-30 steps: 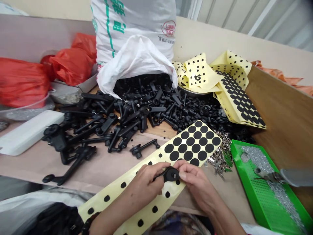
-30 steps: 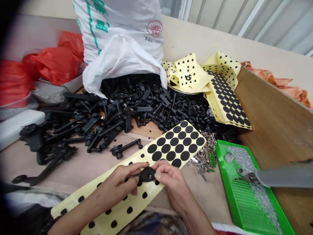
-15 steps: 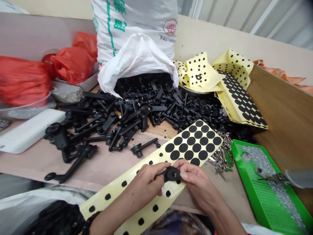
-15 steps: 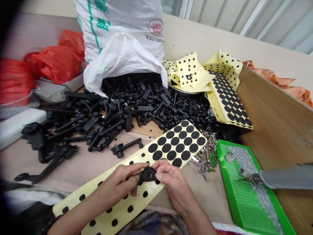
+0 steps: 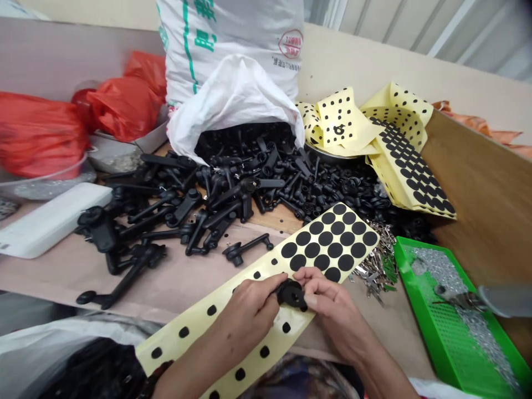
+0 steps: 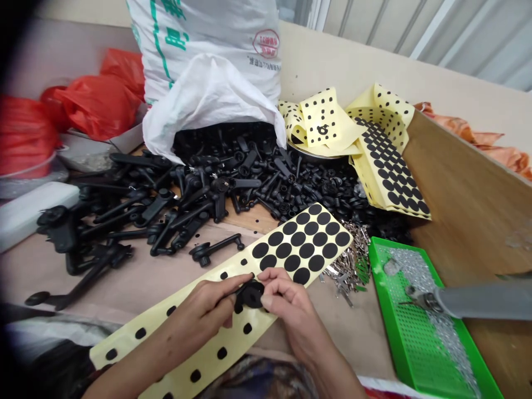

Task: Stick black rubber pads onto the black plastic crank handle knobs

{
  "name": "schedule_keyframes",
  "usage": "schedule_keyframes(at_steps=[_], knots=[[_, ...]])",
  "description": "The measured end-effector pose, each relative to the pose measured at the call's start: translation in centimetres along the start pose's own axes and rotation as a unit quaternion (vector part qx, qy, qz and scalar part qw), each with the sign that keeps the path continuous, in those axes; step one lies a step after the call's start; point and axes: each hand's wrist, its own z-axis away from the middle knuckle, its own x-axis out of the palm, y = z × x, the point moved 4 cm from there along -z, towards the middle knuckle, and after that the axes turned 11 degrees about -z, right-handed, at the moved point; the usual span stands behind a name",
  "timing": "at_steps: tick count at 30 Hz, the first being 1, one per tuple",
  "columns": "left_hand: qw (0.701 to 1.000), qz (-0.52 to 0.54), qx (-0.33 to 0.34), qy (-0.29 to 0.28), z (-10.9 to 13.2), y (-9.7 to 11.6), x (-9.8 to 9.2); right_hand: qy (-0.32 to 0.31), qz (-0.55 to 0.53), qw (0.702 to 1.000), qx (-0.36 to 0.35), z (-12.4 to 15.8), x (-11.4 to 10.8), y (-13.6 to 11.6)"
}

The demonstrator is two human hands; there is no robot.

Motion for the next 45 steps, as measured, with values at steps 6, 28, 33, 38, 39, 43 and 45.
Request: schedule_keyframes(at_steps=[6,28,33,38,39,43,45], knots=[[0.998,0.054,-0.015,-0.019,-0.19,-0.36,-0.01,-0.01,-0.021,1.0,0.007,-0.03,0.04,-0.16],[0.998,0.048,-0.024,-0.025,0.34,0.17,-0.34,0.033,0.014,0.999,-0.017,-0.17,-0.36,0.29],[0.997,0.051,-0.051,-0.038,-0.04,-0.12,0.06,0.034,0.023,0.999,-0.023,-0.25,-0.4,0.26],[0.998,0.049,-0.034,-0.022,-0.15,-0.05,-0.02,0.039,0.012,0.999,-0.025,-0.2,-0.56,0.54],[0.998,0.05,-0.029,-0.019,-0.12,-0.03,-0.03,0.04,0.01,0.999,-0.026,-0.19,-0.58,0.58],[0.998,0.056,-0.034,-0.024,0.04,-0.17,0.12,0.043,0.012,0.998,-0.034,-0.07,-0.48,0.55],[0.997,0.062,-0.047,-0.023,0.1,-0.31,0.15,0.04,0.011,0.998,-0.038,0.02,-0.4,0.53]])
